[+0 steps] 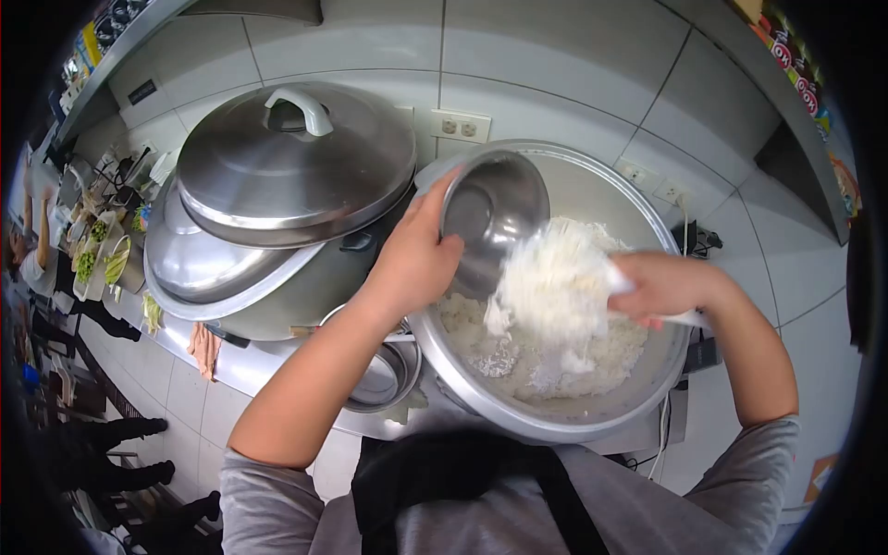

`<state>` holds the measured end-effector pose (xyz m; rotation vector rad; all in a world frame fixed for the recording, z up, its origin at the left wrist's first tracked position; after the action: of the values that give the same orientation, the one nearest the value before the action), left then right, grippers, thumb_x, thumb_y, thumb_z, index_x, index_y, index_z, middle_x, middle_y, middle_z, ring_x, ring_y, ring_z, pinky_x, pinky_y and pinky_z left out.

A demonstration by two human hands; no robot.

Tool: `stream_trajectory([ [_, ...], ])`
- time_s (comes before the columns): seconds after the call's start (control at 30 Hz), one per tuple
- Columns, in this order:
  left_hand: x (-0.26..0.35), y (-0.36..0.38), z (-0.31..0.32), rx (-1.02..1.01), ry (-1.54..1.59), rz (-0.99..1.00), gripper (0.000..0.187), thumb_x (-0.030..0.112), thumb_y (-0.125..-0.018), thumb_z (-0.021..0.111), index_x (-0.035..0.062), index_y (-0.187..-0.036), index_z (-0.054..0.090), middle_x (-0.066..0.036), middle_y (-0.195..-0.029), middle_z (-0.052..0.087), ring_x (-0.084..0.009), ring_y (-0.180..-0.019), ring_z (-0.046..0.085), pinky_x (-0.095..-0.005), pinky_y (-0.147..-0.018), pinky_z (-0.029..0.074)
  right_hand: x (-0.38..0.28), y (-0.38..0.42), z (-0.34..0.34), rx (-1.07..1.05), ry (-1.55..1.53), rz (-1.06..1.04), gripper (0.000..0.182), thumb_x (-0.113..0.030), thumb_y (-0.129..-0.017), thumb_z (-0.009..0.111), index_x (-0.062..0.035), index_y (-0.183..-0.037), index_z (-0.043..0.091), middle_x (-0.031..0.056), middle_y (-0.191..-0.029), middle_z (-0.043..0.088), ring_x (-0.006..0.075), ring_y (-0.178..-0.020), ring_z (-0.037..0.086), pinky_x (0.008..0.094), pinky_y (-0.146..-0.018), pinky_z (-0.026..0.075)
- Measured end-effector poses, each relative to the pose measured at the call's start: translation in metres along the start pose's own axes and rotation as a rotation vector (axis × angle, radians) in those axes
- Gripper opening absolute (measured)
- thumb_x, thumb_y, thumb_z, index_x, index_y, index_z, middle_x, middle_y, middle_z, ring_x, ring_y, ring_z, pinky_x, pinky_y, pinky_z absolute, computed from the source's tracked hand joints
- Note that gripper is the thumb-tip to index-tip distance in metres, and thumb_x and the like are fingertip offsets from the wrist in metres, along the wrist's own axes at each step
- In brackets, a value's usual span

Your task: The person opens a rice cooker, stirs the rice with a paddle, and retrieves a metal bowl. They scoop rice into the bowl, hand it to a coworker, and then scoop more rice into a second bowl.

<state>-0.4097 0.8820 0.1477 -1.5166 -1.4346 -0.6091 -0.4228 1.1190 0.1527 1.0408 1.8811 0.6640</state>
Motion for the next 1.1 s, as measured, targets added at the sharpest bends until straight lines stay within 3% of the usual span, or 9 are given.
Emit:
stream_trajectory([
  [0.1,-0.001,0.008,0.025,-0.282,0.323,-0.283,0.071,0.005,-0.088,0.048,0.0172,-0.153,0.022,-0.013,-0.106,0.062,-0.0164,-0.076,0.062,-0.0299,-0.059,0.056,-0.018,0.028,-0.039,0.483,0.176,-0.007,0.038,-0.017,-0.091,0.057,0.0023,-0.122,0.047,0.0129,-0.078,0.062,0.0181,-0.065,0.062,0.0331,-0.056,0.053],
  [0.2,0.003,0.013,0.026,-0.247,0.45,-0.385,0.074,0.005,-0.088,0.048,0.0149,-0.153,0.016,-0.015,-0.117,0.057,-0.0198,-0.085,0.064,-0.0328,-0.057,0.058,-0.015,0.034,-0.065,0.983,0.624,-0.14,0.05,-0.006,-0.087,0.05,0.0066,-0.134,0.038,0.0188,-0.089,0.064,0.0214,-0.069,0.064,0.0334,-0.064,0.054],
  [0.4,-0.006,0.017,-0.004,0.058,0.488,-0.205,0.072,-0.003,-0.085,0.044,0.0071,-0.15,0.017,-0.023,-0.135,0.041,-0.0289,-0.098,0.062,-0.0315,-0.06,0.059,0.099,-0.029,-0.103,0.72,-0.055,0.152,0.05,-0.003,-0.086,0.051,0.0073,-0.134,0.041,0.0169,-0.087,0.065,0.0221,-0.07,0.066,0.0346,-0.055,0.053],
  [0.53,-0.014,0.021,-0.003,0.247,0.519,0.089,0.076,-0.007,-0.082,0.04,0.0122,-0.15,0.015,-0.018,-0.136,0.042,-0.0225,-0.103,0.06,-0.0284,-0.064,0.059,0.124,-0.088,-0.031,0.442,0.228,0.315,0.033,-0.014,-0.086,0.062,0.0038,-0.113,0.057,0.0174,-0.084,0.066,0.0217,-0.065,0.066,0.0354,-0.053,0.053],
  [0.57,-0.005,0.024,-0.006,0.239,0.57,0.044,0.078,-0.006,-0.081,0.04,0.0153,-0.151,0.014,-0.014,-0.136,0.044,-0.0183,-0.104,0.06,-0.0263,-0.064,0.058,0.105,-0.085,-0.033,0.695,0.625,0.08,0.035,-0.023,-0.086,0.067,0.0022,-0.109,0.059,0.0174,-0.086,0.068,0.0255,-0.064,0.067,0.0379,-0.058,0.054],
  [0.63,-0.004,0.022,-0.003,0.199,0.607,0.03,0.075,-0.004,-0.083,0.038,0.0141,-0.151,0.011,-0.014,-0.136,0.044,-0.0205,-0.107,0.061,-0.0261,-0.065,0.059,0.084,-0.098,0.034,0.204,0.286,0.21,0.038,-0.031,-0.084,0.069,-0.0026,-0.108,0.063,0.0169,-0.098,0.069,0.0328,-0.092,0.067,0.0423,-0.076,0.053],
  [0.83,-0.005,0.022,0.002,0.155,0.521,0.0,0.075,-0.004,-0.084,0.037,0.0129,-0.151,0.01,-0.015,-0.136,0.044,-0.0203,-0.106,0.061,-0.0266,-0.067,0.06,0.012,-0.1,0.049,0.19,0.603,-0.085,0.046,-0.034,-0.085,0.068,-0.0036,-0.118,0.06,0.0193,-0.102,0.068,0.0347,-0.094,0.066,0.0442,-0.081,0.052],
  [0.97,-0.003,0.024,0.002,0.174,0.527,0.049,0.073,-0.003,-0.085,0.038,0.0122,-0.151,0.01,-0.015,-0.136,0.044,-0.021,-0.108,0.06,-0.027,-0.067,0.06,0.049,-0.121,-0.054,0.407,0.404,0.367,0.042,-0.035,-0.088,0.065,-0.0045,-0.116,0.06,0.0185,-0.105,0.068,0.0261,-0.086,0.068,0.0397,-0.079,0.054],
  [1.1,-0.006,0.022,0.003,0.206,0.499,0.105,0.073,-0.005,-0.084,0.036,0.0109,-0.15,0.011,-0.015,-0.136,0.044,-0.0206,-0.108,0.06,-0.0278,-0.071,0.06,0.049,-0.164,-0.005,0.484,0.176,0.187,0.036,-0.032,-0.091,0.063,-0.0037,-0.114,0.061,0.0188,-0.101,0.069,0.0269,-0.083,0.068,0.0387,-0.078,0.054],
])
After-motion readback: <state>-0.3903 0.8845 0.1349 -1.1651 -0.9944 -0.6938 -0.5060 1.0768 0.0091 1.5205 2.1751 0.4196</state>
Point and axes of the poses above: each hand's wrist, its own y-axis away from the middle knuckle, its own z-axis out of the palm, x = y × z, the point moved 9 cm from there along -y, towards the middle knuckle
